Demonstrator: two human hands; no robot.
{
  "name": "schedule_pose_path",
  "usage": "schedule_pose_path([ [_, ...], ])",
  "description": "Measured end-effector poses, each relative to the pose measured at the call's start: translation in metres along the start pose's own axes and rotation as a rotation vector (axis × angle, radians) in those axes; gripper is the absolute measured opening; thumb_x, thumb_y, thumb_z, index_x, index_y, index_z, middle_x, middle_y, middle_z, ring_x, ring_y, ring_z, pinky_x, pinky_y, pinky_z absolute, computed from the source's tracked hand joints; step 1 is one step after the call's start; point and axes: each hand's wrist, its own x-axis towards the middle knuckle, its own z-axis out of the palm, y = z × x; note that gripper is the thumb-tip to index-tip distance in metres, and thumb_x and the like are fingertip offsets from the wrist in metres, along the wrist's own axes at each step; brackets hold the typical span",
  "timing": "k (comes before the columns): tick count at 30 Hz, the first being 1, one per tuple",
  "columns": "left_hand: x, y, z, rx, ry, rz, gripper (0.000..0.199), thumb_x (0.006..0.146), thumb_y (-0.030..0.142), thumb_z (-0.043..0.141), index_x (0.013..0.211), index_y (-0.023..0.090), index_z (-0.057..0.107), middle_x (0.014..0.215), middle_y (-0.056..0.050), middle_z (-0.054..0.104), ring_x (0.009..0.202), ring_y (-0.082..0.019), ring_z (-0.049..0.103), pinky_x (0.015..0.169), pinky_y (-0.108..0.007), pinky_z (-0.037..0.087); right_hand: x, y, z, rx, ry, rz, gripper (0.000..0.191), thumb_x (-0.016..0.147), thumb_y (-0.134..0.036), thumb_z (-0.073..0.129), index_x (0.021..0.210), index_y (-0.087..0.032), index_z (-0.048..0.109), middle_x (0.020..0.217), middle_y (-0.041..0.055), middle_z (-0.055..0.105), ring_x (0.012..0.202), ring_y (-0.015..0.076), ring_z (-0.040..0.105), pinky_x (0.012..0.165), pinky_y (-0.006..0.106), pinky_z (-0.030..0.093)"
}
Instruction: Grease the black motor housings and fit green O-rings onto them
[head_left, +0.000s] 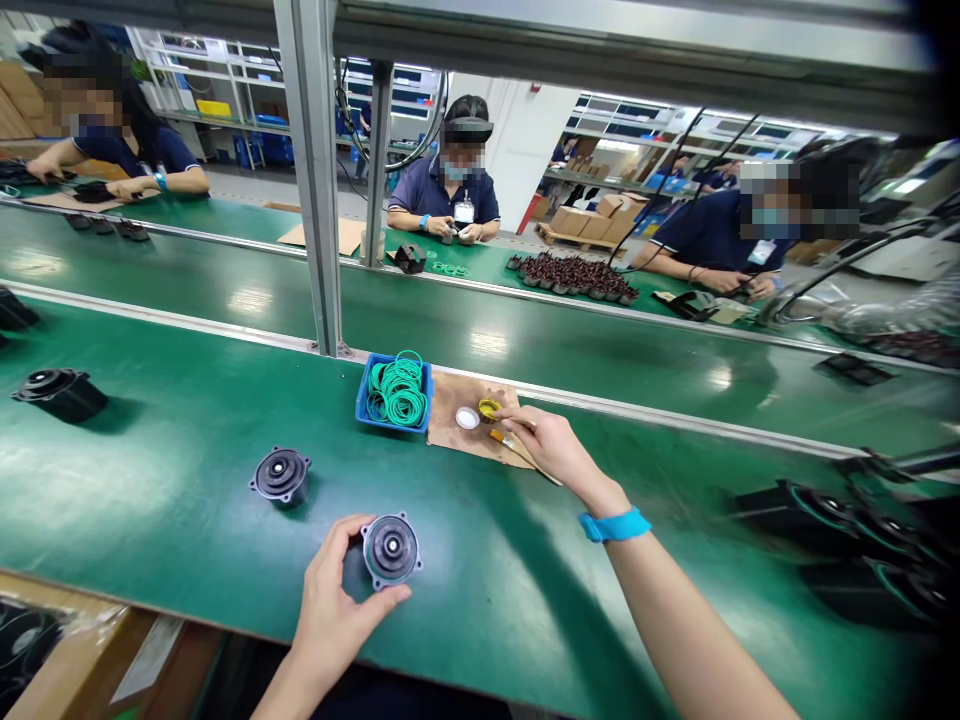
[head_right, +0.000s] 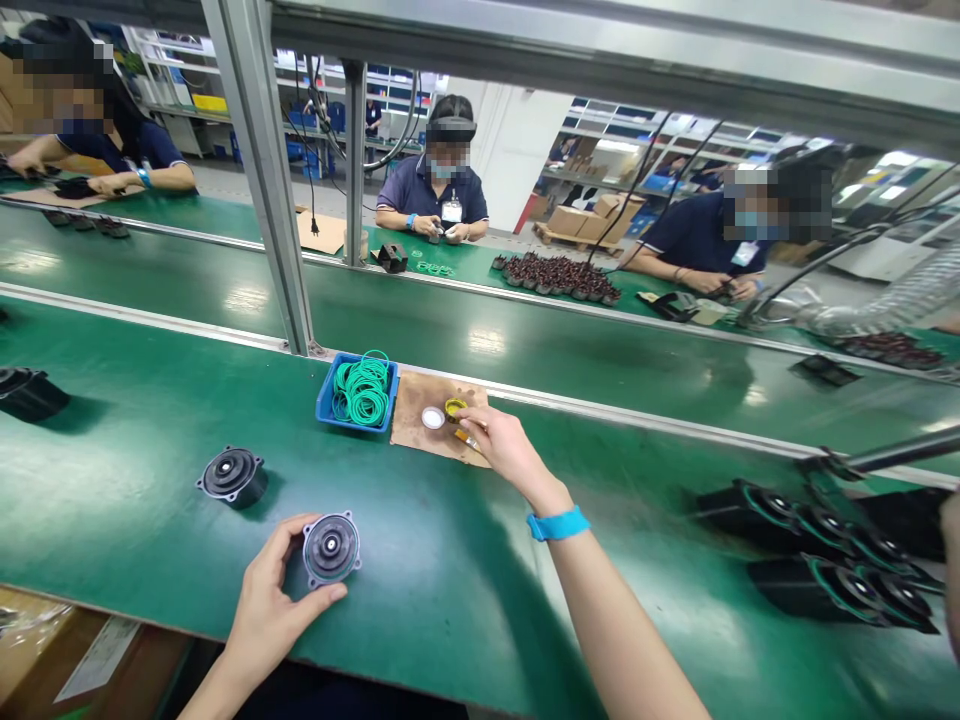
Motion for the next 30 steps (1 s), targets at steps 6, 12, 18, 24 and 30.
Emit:
schedule_pose_path([
  [6, 0.000, -0.001, 0.000, -0.001, -0.007, 0.008, 0.051, 0.068, 0.033, 0.083, 0.113, 0.022, 0.063, 0.109, -0.009, 0.071, 0.100, -0.028, 0.069, 0.088, -0.043, 0.057, -0.002, 0.009, 0.001, 0.141, 0.162, 0.119, 0.026, 0.087, -0.042, 0.061, 0.089, -0.021, 0.077, 0.095, 0.0081, 0.079, 0.080, 0.0259, 0.073, 0.078, 0.038, 0.057],
  [12, 0.001, 0.002, -0.001, -0.005, -0.001, 0.020, 0.049, 0.068, 0.032, 0.082, 0.111, 0.021, 0.064, 0.108, -0.008, 0.072, 0.099, -0.028, 0.070, 0.087, -0.042, 0.057, -0.004, 0.035, 0.016, 0.406, 0.360, 0.316, 0.057, 0.080, -0.070, 0.061, 0.086, -0.014, 0.072, 0.067, 0.0099, 0.074, 0.059, 0.0234, 0.069, 0.056, 0.035, 0.057],
  [18, 0.000, 0.001, -0.001, 0.002, -0.008, 0.010, 0.049, 0.068, 0.033, 0.082, 0.112, 0.021, 0.063, 0.109, -0.009, 0.072, 0.100, -0.029, 0.070, 0.088, -0.044, 0.057, -0.013, 0.047, 0.024, 0.587, 0.408, 0.412, 0.044, 0.089, -0.057, 0.064, 0.087, -0.013, 0.068, 0.069, 0.0021, 0.071, 0.057, 0.0139, 0.067, 0.057, 0.029, 0.057],
  [24, 0.001, 0.002, -0.001, 0.002, 0.000, 0.012, 0.049, 0.066, 0.032, 0.083, 0.110, 0.020, 0.064, 0.106, -0.010, 0.072, 0.096, -0.029, 0.071, 0.086, -0.044, 0.058, -0.016, 0.047, 0.013, 0.546, 0.414, 0.349, 0.054, 0.079, -0.067, 0.067, 0.082, -0.014, 0.071, 0.066, 0.0076, 0.072, 0.055, 0.0188, 0.068, 0.052, 0.030, 0.057],
  [30, 0.001, 0.002, -0.001, 0.000, 0.008, 0.023, 0.049, 0.066, 0.031, 0.083, 0.109, 0.021, 0.065, 0.105, -0.010, 0.073, 0.095, -0.029, 0.071, 0.085, -0.044, 0.059, -0.031, 0.028, 0.010, 0.273, 0.308, 0.132, 0.039, 0.092, -0.051, 0.058, 0.102, -0.017, 0.073, 0.095, 0.0128, 0.077, 0.079, 0.0255, 0.074, 0.074, 0.041, 0.061],
])
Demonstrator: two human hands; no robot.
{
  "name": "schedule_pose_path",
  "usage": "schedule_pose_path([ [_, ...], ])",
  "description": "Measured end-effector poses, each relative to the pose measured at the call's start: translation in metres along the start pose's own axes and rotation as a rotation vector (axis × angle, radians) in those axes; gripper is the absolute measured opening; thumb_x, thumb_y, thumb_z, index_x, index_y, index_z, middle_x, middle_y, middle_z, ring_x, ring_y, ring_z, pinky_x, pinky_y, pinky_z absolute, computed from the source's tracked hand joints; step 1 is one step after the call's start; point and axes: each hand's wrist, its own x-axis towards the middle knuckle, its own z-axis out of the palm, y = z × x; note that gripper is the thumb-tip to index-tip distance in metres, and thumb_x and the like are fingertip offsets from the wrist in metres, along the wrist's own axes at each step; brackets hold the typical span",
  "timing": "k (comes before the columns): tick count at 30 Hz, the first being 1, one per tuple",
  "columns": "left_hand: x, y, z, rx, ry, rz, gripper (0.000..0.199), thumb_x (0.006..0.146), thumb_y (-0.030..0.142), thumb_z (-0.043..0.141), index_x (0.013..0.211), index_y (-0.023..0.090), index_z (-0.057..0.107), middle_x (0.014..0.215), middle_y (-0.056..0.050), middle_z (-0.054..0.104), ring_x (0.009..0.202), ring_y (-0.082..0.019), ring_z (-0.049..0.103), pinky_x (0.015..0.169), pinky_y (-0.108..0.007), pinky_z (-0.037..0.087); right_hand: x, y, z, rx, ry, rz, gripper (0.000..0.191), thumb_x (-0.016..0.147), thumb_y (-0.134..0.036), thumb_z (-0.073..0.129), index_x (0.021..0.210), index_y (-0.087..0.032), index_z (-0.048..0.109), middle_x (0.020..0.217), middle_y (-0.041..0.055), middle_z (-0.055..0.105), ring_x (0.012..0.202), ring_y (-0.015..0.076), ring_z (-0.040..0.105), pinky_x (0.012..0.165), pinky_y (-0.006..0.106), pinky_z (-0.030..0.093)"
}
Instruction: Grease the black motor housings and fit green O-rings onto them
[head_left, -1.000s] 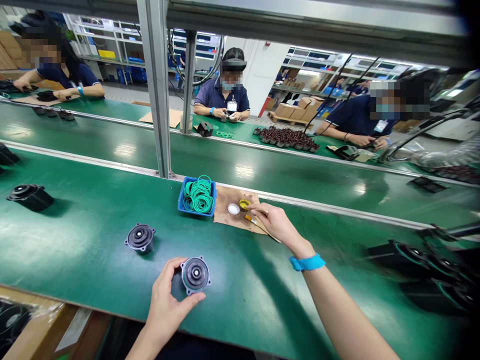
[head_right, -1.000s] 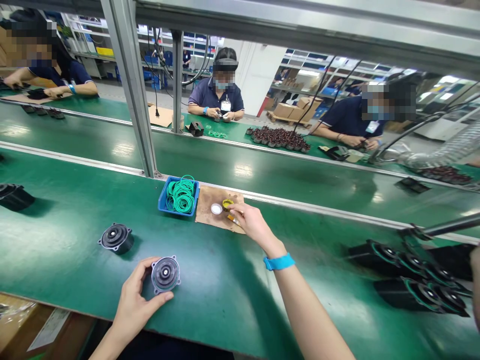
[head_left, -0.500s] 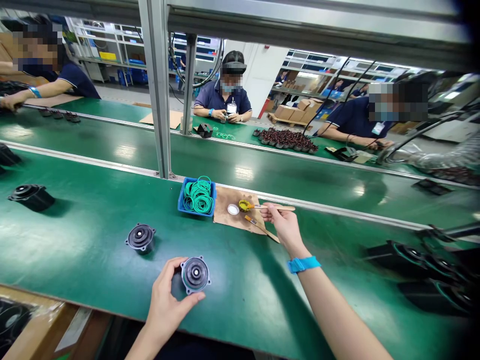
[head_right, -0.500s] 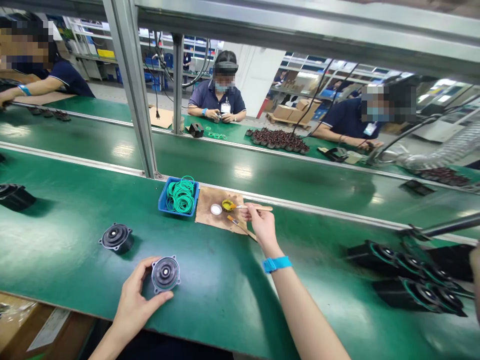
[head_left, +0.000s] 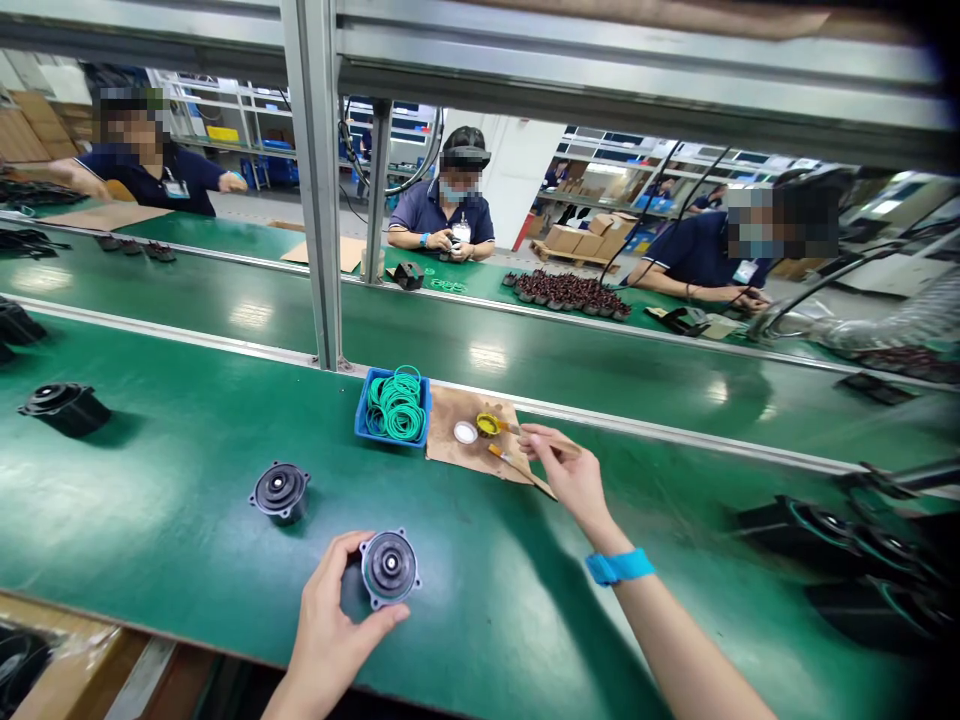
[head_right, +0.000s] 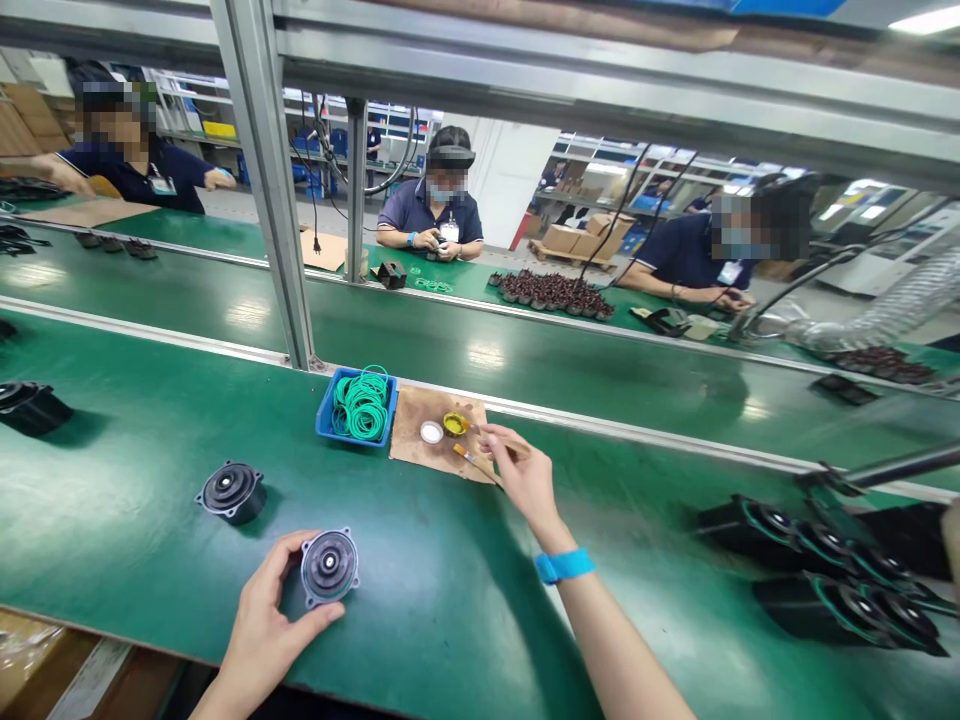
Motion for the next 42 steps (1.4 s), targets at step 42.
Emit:
schedule_pose_path([
  [42, -0.006, 0.025, 0.001, 0.139, 0.031, 0.256, 0.057, 0.064, 0.021, 0.089, 0.113, 0.023, 0.060, 0.108, -0.010, 0.069, 0.099, -0.028, 0.071, 0.084, -0.041, 0.061, -0.093, -0.159, 0.054, 0.588, -0.457, 0.175, 0.036, 0.095, -0.048, 0.060, 0.077, -0.018, 0.070, 0.074, 0.0035, 0.066, 0.058, 0.0141, 0.069, 0.055, 0.023, 0.061],
])
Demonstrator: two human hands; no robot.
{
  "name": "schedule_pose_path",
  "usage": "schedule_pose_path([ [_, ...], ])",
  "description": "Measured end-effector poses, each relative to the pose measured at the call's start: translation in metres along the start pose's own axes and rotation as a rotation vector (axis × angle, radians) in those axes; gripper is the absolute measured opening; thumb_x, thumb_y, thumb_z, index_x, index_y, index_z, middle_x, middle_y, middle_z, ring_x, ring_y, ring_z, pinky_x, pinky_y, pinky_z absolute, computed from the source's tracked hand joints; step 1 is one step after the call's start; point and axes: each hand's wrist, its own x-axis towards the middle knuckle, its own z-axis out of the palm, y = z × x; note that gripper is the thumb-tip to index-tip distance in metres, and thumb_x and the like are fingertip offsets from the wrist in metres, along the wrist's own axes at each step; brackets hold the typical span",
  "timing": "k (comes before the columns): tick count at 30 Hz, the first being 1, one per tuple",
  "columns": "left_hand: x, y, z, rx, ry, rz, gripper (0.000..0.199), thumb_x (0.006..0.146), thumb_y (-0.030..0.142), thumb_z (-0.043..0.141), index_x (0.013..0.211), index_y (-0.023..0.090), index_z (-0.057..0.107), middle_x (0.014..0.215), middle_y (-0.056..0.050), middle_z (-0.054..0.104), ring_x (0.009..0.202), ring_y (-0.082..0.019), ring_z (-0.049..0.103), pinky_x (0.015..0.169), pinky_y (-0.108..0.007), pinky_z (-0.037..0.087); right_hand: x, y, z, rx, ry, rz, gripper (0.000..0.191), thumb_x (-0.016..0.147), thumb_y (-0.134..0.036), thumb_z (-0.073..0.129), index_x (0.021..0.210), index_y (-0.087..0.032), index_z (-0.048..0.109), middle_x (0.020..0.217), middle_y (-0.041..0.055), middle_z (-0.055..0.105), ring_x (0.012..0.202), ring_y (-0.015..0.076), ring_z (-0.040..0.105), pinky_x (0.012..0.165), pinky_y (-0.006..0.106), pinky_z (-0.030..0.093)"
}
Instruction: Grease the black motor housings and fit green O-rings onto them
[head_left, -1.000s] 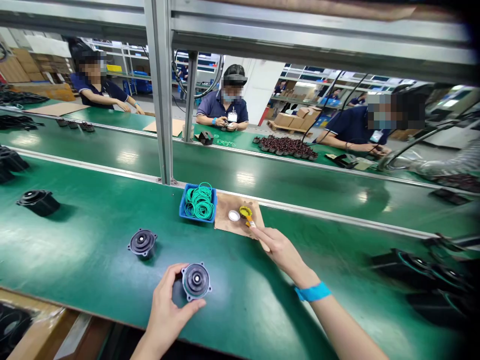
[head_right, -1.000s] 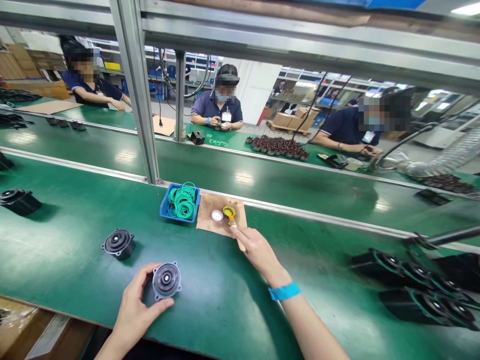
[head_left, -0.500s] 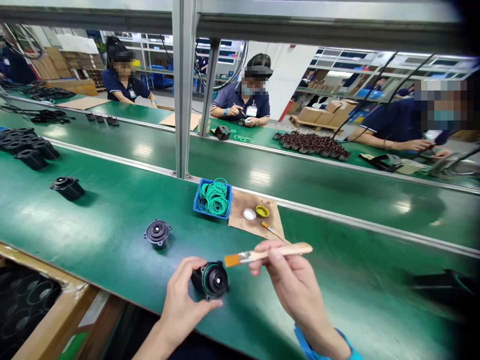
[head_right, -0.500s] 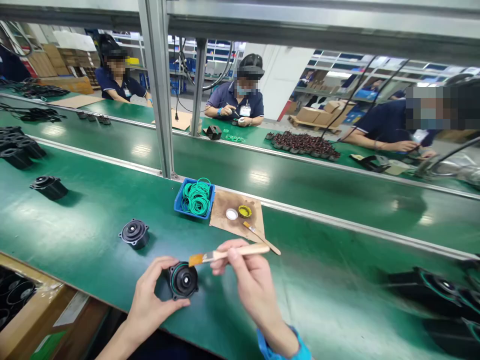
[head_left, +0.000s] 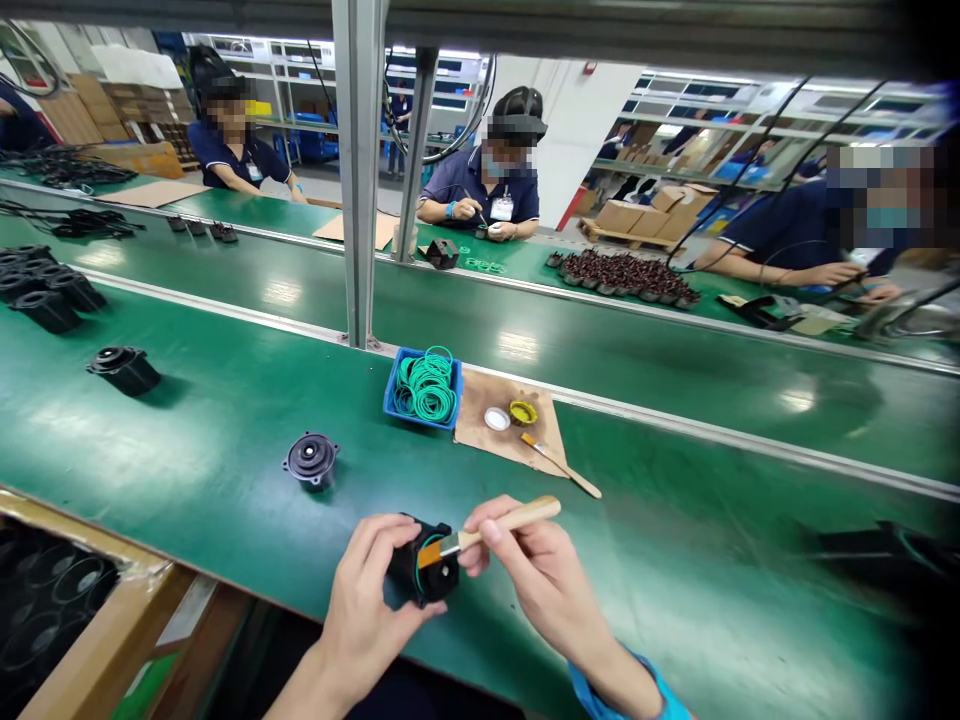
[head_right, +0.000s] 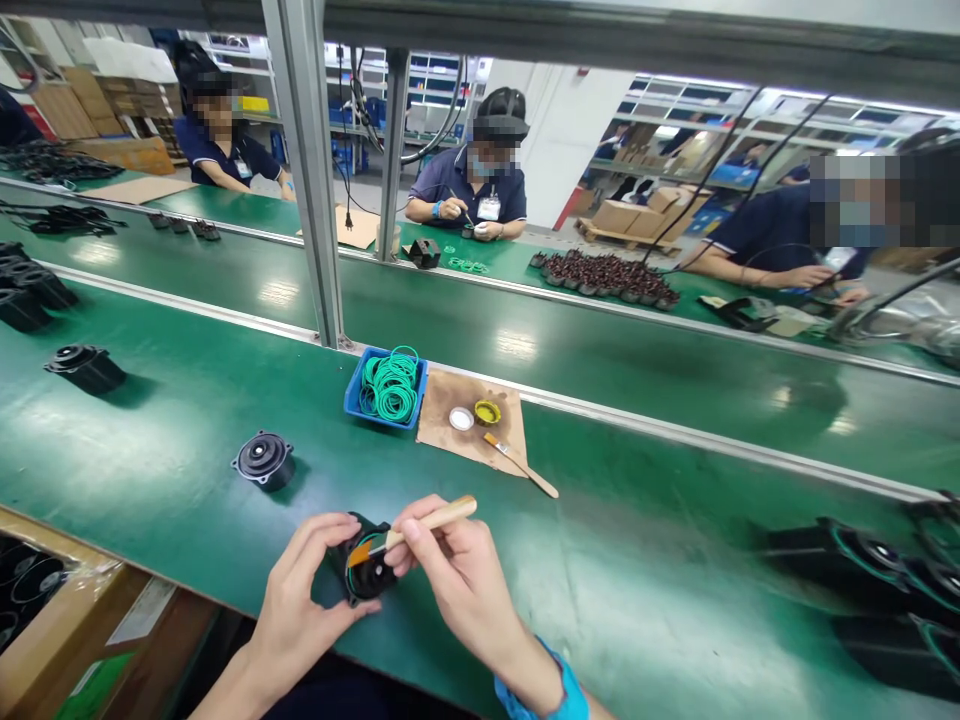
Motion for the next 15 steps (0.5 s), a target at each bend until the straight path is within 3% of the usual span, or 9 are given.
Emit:
schedule_pose_path([
  [8, -0.0037, -0.0019, -0.0009, 0.010, 0.007, 0.014, 0.059, 0.064, 0.018, 0.089, 0.115, 0.023, 0.060, 0.111, -0.010, 0.069, 0.103, -0.028, 0.070, 0.088, -0.040, 0.060, 0.0051, 0.0050, -0.0064, -0.095, 0.063, -0.037, 0.037, 0.094, -0.046, 0.061, 0.074, -0.017, 0.068, 0.075, 0.0043, 0.067, 0.055, 0.0138, 0.069, 0.052, 0.023, 0.060],
  [15, -0.0056, -0.0059, -0.0028, -0.041, 0.017, -0.055, 0.058, 0.065, 0.023, 0.090, 0.115, 0.023, 0.060, 0.114, -0.009, 0.069, 0.106, -0.027, 0.070, 0.090, -0.039, 0.059, 0.0064, 0.0081, -0.0092, -0.084, 0.166, -0.017, 0.036, 0.091, -0.049, 0.065, 0.072, -0.017, 0.066, 0.057, 0.0014, 0.065, 0.046, 0.0136, 0.065, 0.045, 0.022, 0.056],
])
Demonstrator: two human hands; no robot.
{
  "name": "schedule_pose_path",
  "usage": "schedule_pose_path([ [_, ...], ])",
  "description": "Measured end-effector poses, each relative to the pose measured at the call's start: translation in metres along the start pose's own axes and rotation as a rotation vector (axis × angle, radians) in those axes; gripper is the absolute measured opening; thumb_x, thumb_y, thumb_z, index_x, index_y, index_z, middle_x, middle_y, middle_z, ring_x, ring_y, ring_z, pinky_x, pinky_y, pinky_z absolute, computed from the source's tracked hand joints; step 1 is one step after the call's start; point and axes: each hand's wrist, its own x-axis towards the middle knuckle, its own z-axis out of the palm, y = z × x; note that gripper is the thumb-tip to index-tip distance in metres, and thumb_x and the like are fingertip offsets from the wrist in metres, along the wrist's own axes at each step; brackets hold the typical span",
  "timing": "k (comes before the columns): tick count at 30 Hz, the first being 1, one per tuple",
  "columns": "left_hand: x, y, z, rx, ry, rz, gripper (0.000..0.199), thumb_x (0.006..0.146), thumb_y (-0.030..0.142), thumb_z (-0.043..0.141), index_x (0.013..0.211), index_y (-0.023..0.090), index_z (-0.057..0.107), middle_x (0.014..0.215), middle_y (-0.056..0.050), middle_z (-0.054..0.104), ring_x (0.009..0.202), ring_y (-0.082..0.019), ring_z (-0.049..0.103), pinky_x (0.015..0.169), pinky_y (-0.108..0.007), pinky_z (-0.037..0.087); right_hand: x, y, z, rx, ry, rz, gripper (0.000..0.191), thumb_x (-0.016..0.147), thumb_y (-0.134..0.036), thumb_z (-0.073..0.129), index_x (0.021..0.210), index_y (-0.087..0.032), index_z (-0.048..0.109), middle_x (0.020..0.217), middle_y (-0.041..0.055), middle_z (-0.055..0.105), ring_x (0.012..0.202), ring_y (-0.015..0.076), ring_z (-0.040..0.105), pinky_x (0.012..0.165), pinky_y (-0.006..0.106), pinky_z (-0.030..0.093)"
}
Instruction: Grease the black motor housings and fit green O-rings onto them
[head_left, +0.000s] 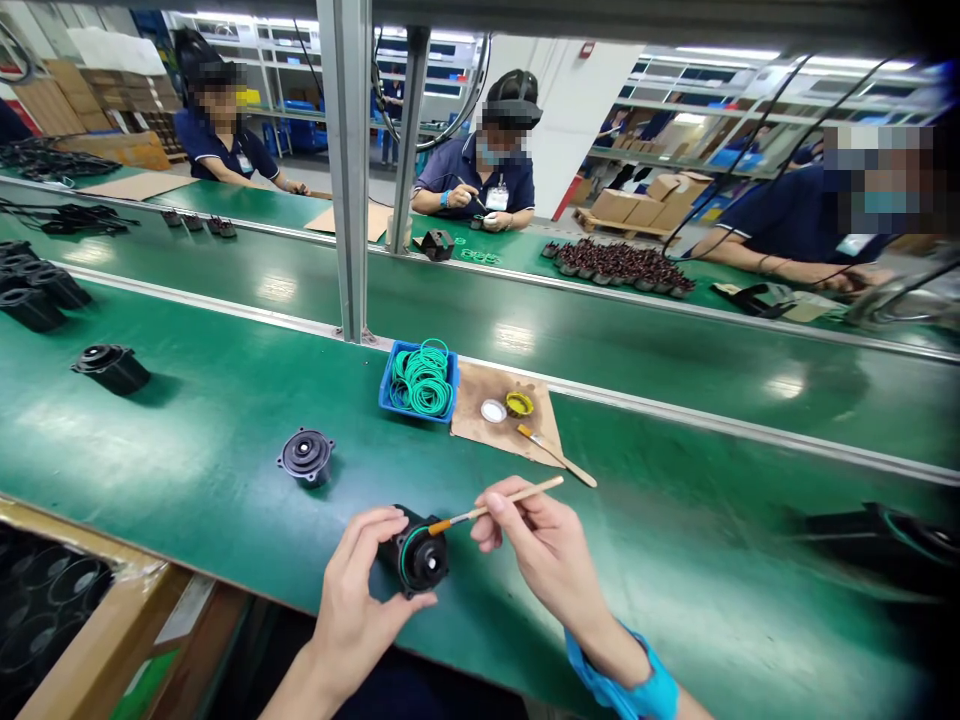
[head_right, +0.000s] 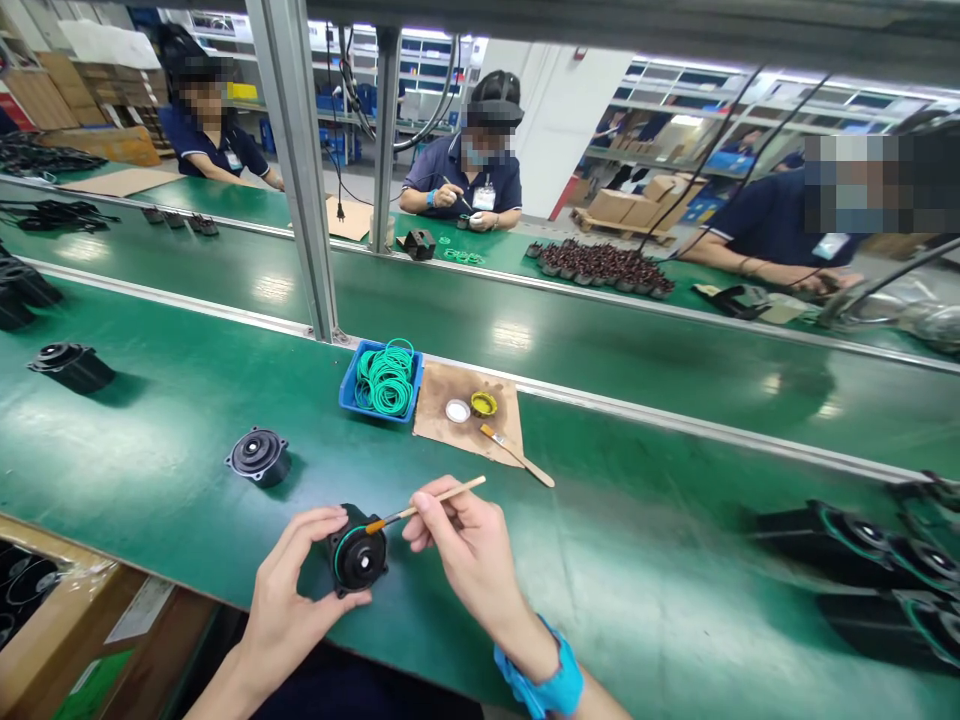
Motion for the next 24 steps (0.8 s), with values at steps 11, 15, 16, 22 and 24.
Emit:
schedule_pose_path([
  [11, -0.006, -0.010, 0.004, -0.123, 0.030, -0.200, 0.060, 0.065, 0.050, 0.087, 0.110, 0.022, 0.060, 0.110, -0.008, 0.068, 0.104, -0.027, 0.068, 0.088, -0.039, 0.056, -0.027, 0.005, 0.004, -0.235, 0.121, -0.209, 0.038, 0.097, -0.028, 0.058, 0.061, -0.019, 0.066, 0.055, 0.0000, 0.064, 0.041, 0.0106, 0.061, 0.041, 0.018, 0.051],
  [15, -0.006, -0.012, 0.005, -0.127, 0.036, -0.237, 0.058, 0.064, 0.048, 0.088, 0.108, 0.022, 0.059, 0.108, -0.006, 0.066, 0.103, -0.026, 0.066, 0.087, -0.037, 0.055, -0.045, 0.007, 0.007, -0.343, 0.112, -0.330, 0.029, 0.095, -0.016, 0.057, 0.068, -0.021, 0.065, 0.055, -0.0033, 0.065, 0.045, 0.0095, 0.063, 0.047, 0.017, 0.050],
  [16, -0.006, -0.012, 0.004, -0.123, 0.040, -0.239, 0.058, 0.064, 0.047, 0.089, 0.107, 0.022, 0.059, 0.107, -0.006, 0.066, 0.103, -0.026, 0.066, 0.086, -0.037, 0.055, -0.048, 0.007, 0.008, -0.356, 0.097, -0.358, 0.026, 0.095, -0.014, 0.056, 0.072, -0.021, 0.065, 0.056, -0.0036, 0.066, 0.047, 0.0099, 0.063, 0.050, 0.018, 0.051],
  [22, -0.001, -0.007, 0.002, -0.093, 0.029, -0.214, 0.056, 0.063, 0.037, 0.091, 0.107, 0.022, 0.059, 0.105, -0.004, 0.066, 0.099, -0.025, 0.066, 0.086, -0.035, 0.053, -0.052, -0.001, 0.017, -0.356, -0.024, -0.518, 0.016, 0.096, -0.013, 0.054, 0.086, -0.022, 0.061, 0.061, -0.0015, 0.067, 0.053, 0.0132, 0.064, 0.056, 0.023, 0.053],
  [24, -0.001, -0.006, 0.002, -0.079, 0.031, -0.200, 0.056, 0.063, 0.036, 0.091, 0.107, 0.022, 0.060, 0.104, -0.004, 0.066, 0.097, -0.024, 0.066, 0.085, -0.035, 0.053, -0.050, -0.004, 0.018, -0.352, -0.046, -0.539, 0.014, 0.098, -0.015, 0.053, 0.088, -0.022, 0.061, 0.063, -0.0001, 0.068, 0.055, 0.0140, 0.064, 0.056, 0.025, 0.053],
])
